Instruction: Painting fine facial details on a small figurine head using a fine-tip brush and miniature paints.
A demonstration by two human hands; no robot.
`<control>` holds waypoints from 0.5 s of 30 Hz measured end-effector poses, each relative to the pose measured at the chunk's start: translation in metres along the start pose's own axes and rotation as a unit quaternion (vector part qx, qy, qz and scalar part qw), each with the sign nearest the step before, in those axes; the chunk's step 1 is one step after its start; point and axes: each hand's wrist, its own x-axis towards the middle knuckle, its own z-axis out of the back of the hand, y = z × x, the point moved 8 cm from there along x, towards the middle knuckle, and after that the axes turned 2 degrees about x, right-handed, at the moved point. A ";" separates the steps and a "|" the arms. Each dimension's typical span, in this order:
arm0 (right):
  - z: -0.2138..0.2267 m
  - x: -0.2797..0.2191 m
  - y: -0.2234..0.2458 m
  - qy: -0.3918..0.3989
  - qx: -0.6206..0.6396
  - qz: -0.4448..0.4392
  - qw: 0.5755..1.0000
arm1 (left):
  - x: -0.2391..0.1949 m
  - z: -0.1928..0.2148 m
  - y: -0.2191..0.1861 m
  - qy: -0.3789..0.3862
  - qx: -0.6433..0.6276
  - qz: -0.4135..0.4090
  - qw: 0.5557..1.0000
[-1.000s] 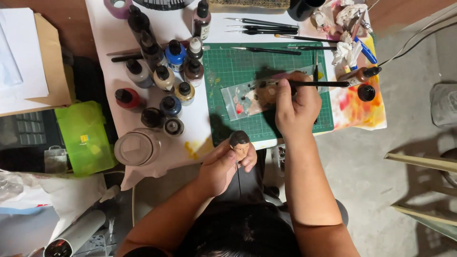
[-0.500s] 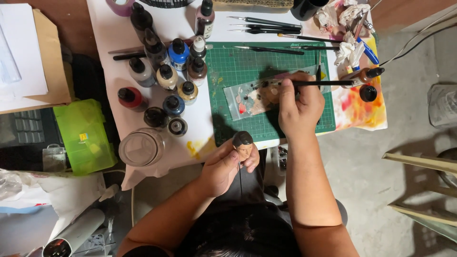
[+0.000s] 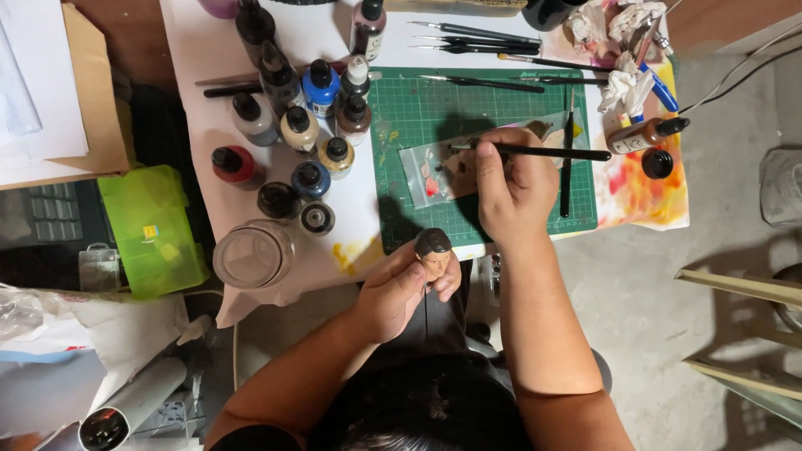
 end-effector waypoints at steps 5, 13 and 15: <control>-0.004 0.000 0.002 0.009 -0.007 0.007 1.000 | -0.004 0.001 0.002 -0.009 -0.005 -0.004 1.000; -0.003 0.001 0.002 0.012 0.007 0.013 1.000 | -0.003 0.001 0.003 -0.009 -0.007 -0.002 1.000; -0.004 0.001 0.003 0.022 0.008 0.015 1.000 | -0.006 0.005 0.007 -0.013 -0.004 -0.009 1.000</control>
